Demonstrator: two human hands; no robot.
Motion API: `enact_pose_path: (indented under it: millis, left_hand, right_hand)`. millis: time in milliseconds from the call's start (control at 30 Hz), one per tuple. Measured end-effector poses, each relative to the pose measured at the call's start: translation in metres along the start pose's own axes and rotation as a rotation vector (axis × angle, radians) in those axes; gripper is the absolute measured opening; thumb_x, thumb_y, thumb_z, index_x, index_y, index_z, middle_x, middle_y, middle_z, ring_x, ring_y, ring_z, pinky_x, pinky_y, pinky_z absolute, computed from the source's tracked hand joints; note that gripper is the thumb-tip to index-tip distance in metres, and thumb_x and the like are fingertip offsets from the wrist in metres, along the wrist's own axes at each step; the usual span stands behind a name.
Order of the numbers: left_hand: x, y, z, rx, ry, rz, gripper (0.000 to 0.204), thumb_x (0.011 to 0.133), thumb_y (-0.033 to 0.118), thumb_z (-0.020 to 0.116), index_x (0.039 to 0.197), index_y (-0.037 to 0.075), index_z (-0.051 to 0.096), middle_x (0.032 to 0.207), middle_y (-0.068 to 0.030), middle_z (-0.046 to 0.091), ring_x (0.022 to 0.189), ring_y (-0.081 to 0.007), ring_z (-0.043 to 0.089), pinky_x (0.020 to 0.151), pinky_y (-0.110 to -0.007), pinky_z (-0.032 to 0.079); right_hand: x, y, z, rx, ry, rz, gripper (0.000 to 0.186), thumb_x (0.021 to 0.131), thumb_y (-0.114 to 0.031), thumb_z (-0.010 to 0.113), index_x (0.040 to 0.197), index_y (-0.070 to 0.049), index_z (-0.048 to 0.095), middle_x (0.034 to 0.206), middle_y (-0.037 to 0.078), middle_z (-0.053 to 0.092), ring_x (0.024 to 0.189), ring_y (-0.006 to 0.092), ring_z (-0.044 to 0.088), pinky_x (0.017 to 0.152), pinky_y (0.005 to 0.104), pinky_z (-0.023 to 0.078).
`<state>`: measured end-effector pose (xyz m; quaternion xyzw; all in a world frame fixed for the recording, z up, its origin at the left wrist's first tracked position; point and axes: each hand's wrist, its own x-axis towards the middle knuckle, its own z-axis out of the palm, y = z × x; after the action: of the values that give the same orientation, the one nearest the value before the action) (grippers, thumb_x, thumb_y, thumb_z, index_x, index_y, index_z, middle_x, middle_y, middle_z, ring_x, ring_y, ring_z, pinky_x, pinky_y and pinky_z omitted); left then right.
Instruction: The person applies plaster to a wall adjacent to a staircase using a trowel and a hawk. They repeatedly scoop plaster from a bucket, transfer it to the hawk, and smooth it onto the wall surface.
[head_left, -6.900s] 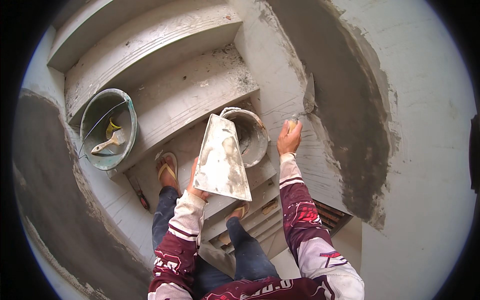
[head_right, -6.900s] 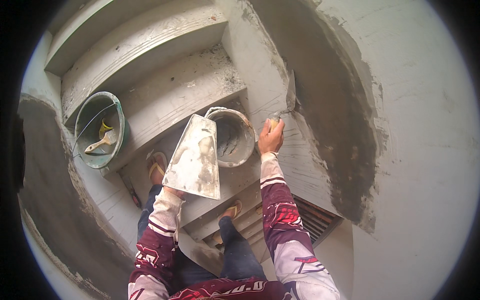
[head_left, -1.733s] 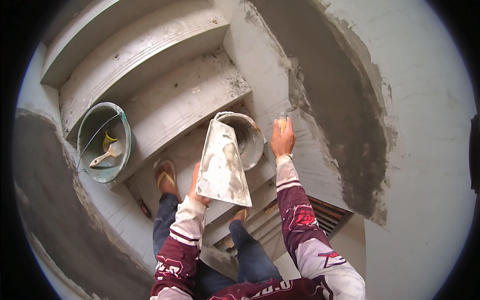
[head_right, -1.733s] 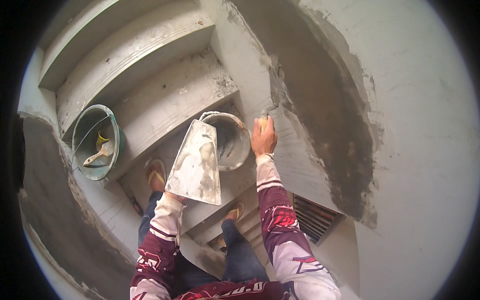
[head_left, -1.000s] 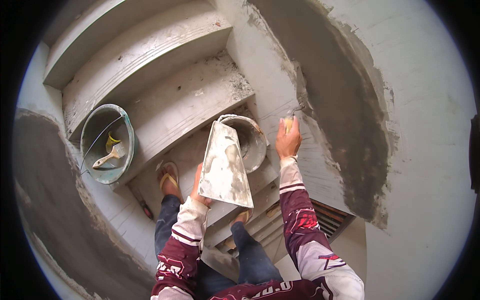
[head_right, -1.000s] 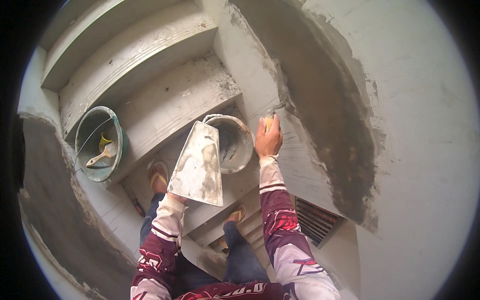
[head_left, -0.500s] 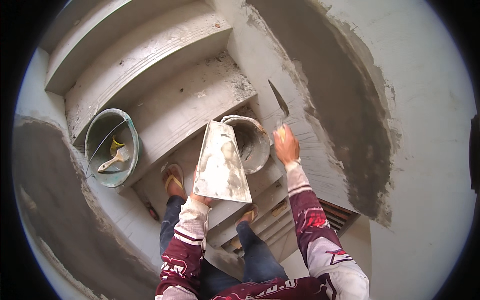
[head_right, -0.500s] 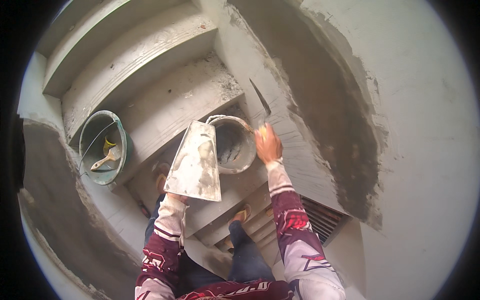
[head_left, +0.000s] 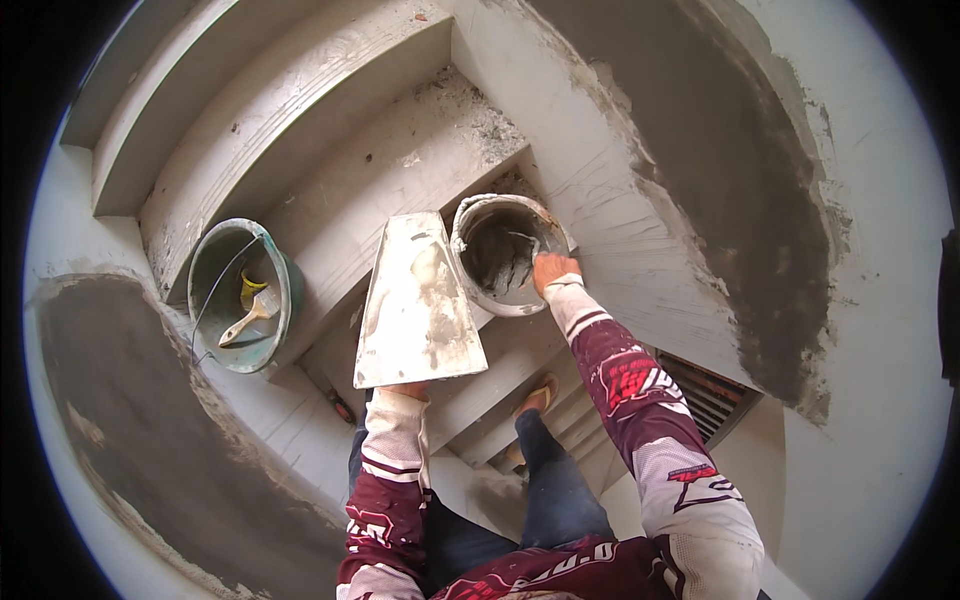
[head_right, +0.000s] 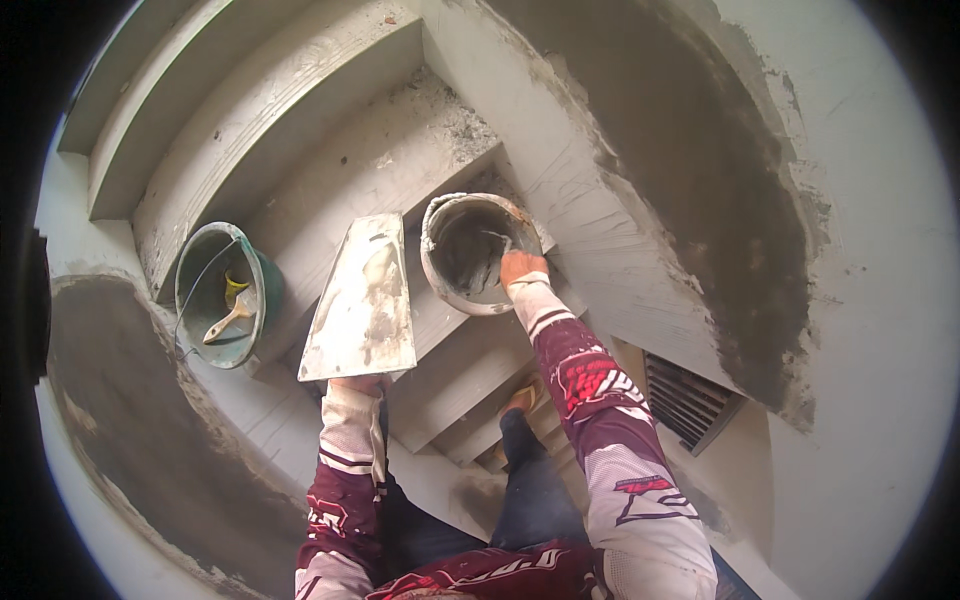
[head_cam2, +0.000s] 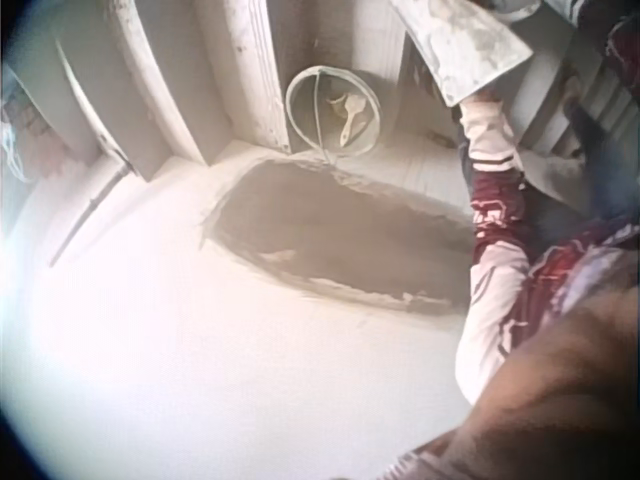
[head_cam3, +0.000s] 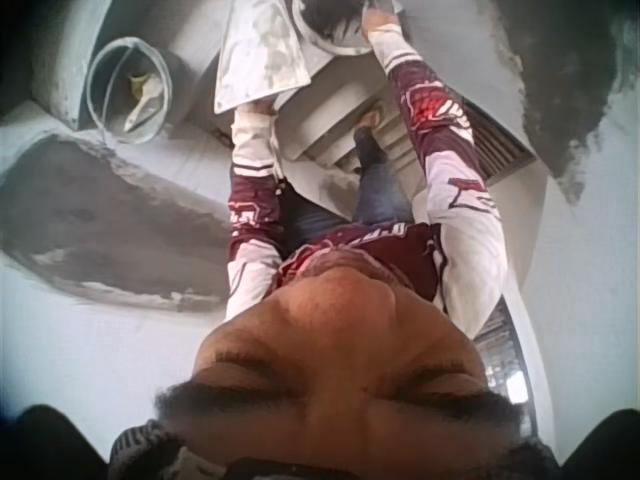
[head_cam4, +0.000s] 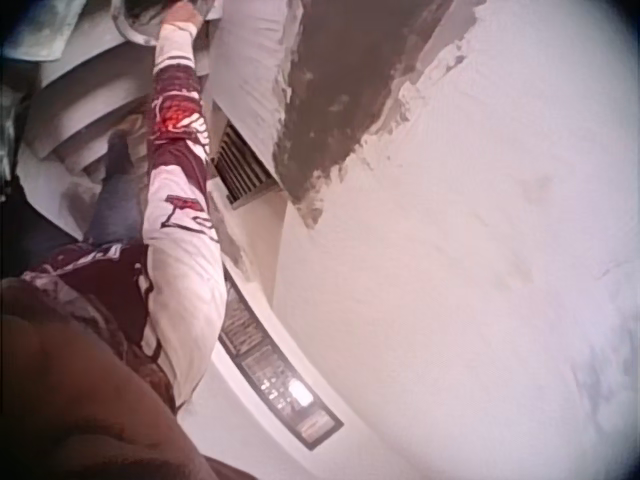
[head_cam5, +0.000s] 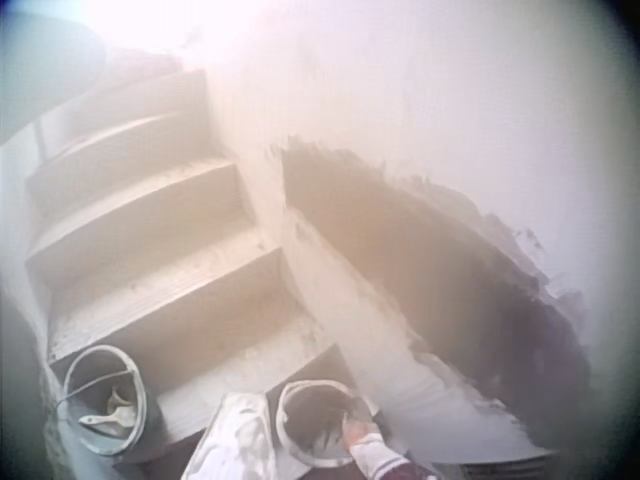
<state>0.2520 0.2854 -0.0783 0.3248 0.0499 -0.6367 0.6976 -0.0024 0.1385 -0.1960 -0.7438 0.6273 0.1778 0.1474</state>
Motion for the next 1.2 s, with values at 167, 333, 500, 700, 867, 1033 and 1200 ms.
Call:
enact_pose_path:
  millis: [167,333,500,700,867,1033,1200]
  left_hand:
    - [0.000,0.004,-0.010,0.105,0.099,0.042,0.045,0.096,0.024,0.054,0.134,0.003,0.045,0.127,-0.0108,0.056,0.111,-0.0218,0.058,0.093,-0.036,0.051]
    - [-0.004,0.010,-0.016,0.140,0.104,0.066,0.044,0.096,0.023,0.055,0.134,0.002,0.045,0.127,-0.0110,0.056,0.111,-0.0216,0.058,0.093,-0.035,0.051]
    - [-0.004,0.010,-0.015,0.159,0.108,0.073,0.044,0.096,0.023,0.055,0.134,0.002,0.045,0.127,-0.0113,0.056,0.111,-0.0214,0.058,0.092,-0.035,0.051]
    - [0.001,0.013,-0.013,0.192,0.110,0.096,0.044,0.096,0.022,0.055,0.134,0.002,0.045,0.127,-0.0116,0.056,0.111,-0.0212,0.058,0.092,-0.034,0.051]
    - [0.003,0.011,-0.010,0.208,0.106,0.110,0.044,0.096,0.022,0.055,0.134,0.002,0.045,0.127,-0.0119,0.056,0.111,-0.0210,0.058,0.092,-0.034,0.052]
    - [0.008,0.012,-0.012,0.229,0.095,0.110,0.043,0.095,0.018,0.056,0.133,0.001,0.046,0.126,-0.0131,0.057,0.109,-0.0207,0.059,0.090,-0.033,0.052]
    - [0.012,0.009,-0.005,0.198,0.092,0.088,0.042,0.096,0.018,0.055,0.133,0.001,0.046,0.126,-0.0127,0.057,0.108,-0.0206,0.059,0.090,-0.033,0.053]
  right_hand:
    - [0.002,-0.007,0.019,-0.015,-0.120,-0.022,0.024,0.087,-0.015,0.051,0.094,-0.007,0.071,0.095,0.018,0.070,0.090,0.0328,0.069,0.077,0.0419,0.055]
    - [-0.017,-0.012,0.006,-0.050,-0.257,-0.112,0.023,0.084,-0.016,0.055,0.097,-0.007,0.071,0.098,0.019,0.069,0.095,0.0335,0.068,0.082,0.0425,0.054]
    - [0.005,-0.014,0.004,0.015,-0.199,0.031,0.023,0.085,-0.016,0.054,0.097,-0.007,0.070,0.100,0.018,0.069,0.097,0.0323,0.067,0.082,0.0424,0.053]
    - [-0.003,-0.025,-0.001,-0.036,-0.363,-0.071,0.028,0.084,-0.019,0.056,0.104,-0.006,0.070,0.105,0.019,0.068,0.102,0.0325,0.066,0.086,0.0427,0.052]
    - [0.001,-0.007,-0.011,0.129,-0.498,-0.175,0.034,0.079,-0.029,0.058,0.089,0.002,0.070,0.089,0.020,0.070,0.080,0.0306,0.069,0.072,0.0377,0.054]
    - [-0.022,0.027,-0.022,0.784,-0.769,0.044,0.034,0.087,-0.032,0.058,0.085,0.000,0.066,0.071,0.008,0.064,0.050,0.0153,0.058,0.045,0.0314,0.048]
    - [-0.072,0.071,-0.009,1.262,-0.746,0.122,0.033,0.090,-0.031,0.059,0.103,-0.001,0.064,0.074,0.005,0.063,0.049,0.0111,0.054,0.043,0.0260,0.047]
